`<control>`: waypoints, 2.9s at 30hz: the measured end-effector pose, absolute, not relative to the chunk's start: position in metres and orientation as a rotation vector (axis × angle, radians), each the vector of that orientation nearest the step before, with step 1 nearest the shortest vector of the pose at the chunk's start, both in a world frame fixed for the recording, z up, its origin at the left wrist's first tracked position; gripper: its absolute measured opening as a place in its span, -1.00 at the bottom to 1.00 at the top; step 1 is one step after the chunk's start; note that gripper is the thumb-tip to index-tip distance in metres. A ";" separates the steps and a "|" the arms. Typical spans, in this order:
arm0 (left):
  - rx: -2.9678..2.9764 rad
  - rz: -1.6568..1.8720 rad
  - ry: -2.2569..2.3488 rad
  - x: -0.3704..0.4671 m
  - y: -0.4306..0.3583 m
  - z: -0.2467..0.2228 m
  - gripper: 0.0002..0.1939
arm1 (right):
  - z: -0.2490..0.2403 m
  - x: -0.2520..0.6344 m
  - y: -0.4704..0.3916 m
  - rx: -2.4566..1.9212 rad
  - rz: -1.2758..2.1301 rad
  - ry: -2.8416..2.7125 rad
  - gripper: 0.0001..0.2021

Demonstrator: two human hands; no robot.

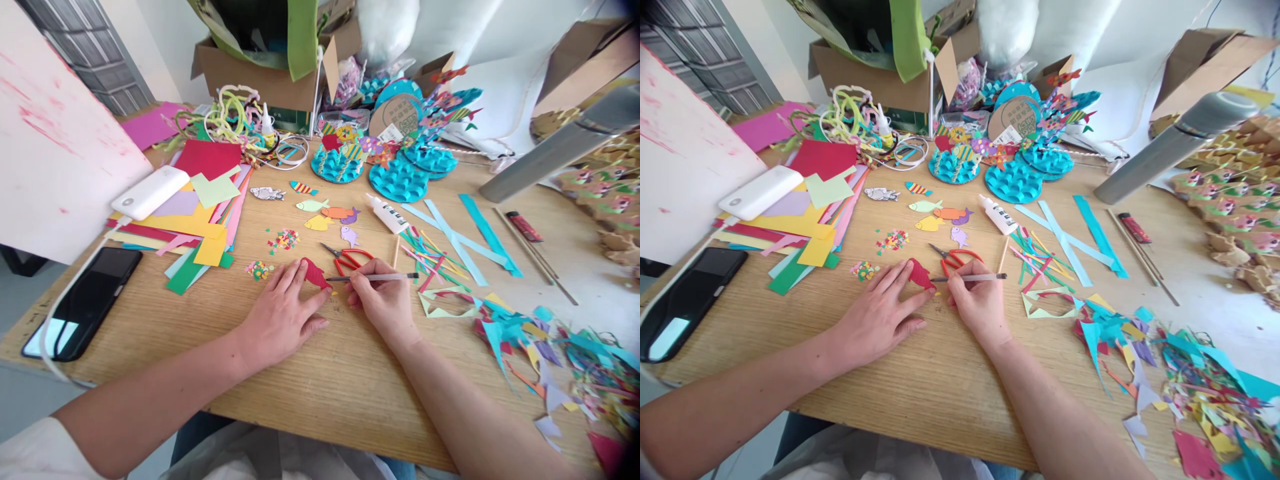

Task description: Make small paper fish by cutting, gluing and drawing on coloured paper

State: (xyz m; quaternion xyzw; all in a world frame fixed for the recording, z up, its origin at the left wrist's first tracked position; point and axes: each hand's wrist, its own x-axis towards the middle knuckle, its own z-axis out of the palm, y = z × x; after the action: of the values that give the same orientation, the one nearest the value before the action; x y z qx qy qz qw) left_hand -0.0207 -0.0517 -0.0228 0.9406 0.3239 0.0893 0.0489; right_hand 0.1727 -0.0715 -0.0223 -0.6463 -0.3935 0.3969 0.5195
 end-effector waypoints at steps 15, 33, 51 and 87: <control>2.864 0.266 0.987 -0.021 -0.051 -0.023 -0.51 | -0.022 0.173 -0.072 -1.554 0.955 -0.976 -0.81; 2.864 0.270 0.989 -0.021 -0.052 -0.023 -0.52 | -0.018 0.172 -0.074 -1.518 1.010 -0.971 -0.79; 2.862 0.268 0.980 -0.021 -0.051 -0.023 -0.53 | -0.021 0.172 -0.074 -1.501 1.045 -1.002 -0.77; 2.857 0.277 0.978 -0.022 -0.051 -0.023 -0.52 | -0.023 0.174 -0.073 -1.553 0.945 -0.935 -0.86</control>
State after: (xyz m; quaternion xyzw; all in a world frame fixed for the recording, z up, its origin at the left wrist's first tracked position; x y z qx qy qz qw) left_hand -0.0217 -0.0513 -0.0231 0.9407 0.3221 0.0911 0.0546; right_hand 0.1736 -0.0732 -0.0228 -0.6480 -0.3904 0.3943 0.5216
